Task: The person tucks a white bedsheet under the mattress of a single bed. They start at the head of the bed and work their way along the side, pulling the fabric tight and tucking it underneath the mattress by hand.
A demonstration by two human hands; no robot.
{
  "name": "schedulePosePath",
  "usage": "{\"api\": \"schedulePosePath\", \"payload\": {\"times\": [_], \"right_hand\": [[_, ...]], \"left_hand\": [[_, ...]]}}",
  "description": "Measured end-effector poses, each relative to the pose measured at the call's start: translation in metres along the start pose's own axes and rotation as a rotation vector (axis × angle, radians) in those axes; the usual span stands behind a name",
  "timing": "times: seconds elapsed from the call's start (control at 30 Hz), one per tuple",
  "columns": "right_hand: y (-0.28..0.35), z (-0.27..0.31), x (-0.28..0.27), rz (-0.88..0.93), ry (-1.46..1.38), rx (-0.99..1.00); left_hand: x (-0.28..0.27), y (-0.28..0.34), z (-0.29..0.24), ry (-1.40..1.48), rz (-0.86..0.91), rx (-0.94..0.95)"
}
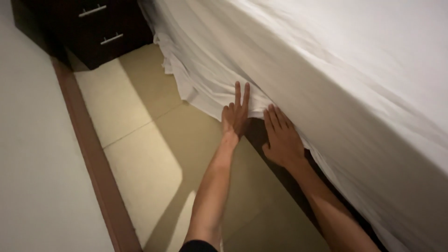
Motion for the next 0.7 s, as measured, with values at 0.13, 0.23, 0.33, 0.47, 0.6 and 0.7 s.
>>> {"api": "schedulePosePath", "payload": {"times": [0.13,0.23,0.33,0.47,0.6,0.7], "right_hand": [[-0.002,0.001,0.003,-0.029,0.034,-0.007],[-0.010,0.001,0.009,-0.062,0.020,-0.026],[-0.019,0.005,0.015,-0.107,0.053,-0.031],[-0.034,0.008,0.015,-0.023,-0.018,0.030],[-0.036,0.007,0.018,-0.031,0.000,0.043],[-0.041,0.007,0.020,0.052,-0.006,0.052]], "left_hand": [[0.007,-0.008,0.009,-0.069,-0.088,0.099],[-0.005,-0.012,0.006,0.170,0.108,0.104],[0.006,-0.009,0.006,0.416,0.031,0.121],[0.036,-0.012,0.012,0.380,-0.075,0.157],[0.053,-0.019,0.015,0.313,-0.154,0.186],[0.034,-0.018,0.011,0.291,-0.221,0.213]]}}
Point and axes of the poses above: each hand's wrist, its own y-axis away from the middle knuckle, its own x-axis out of the palm, z = x × y, the point moved 3 cm from there along -y, towards the middle knuckle, and after that the axes turned 10 degrees about -z, right-handed, at the moved point
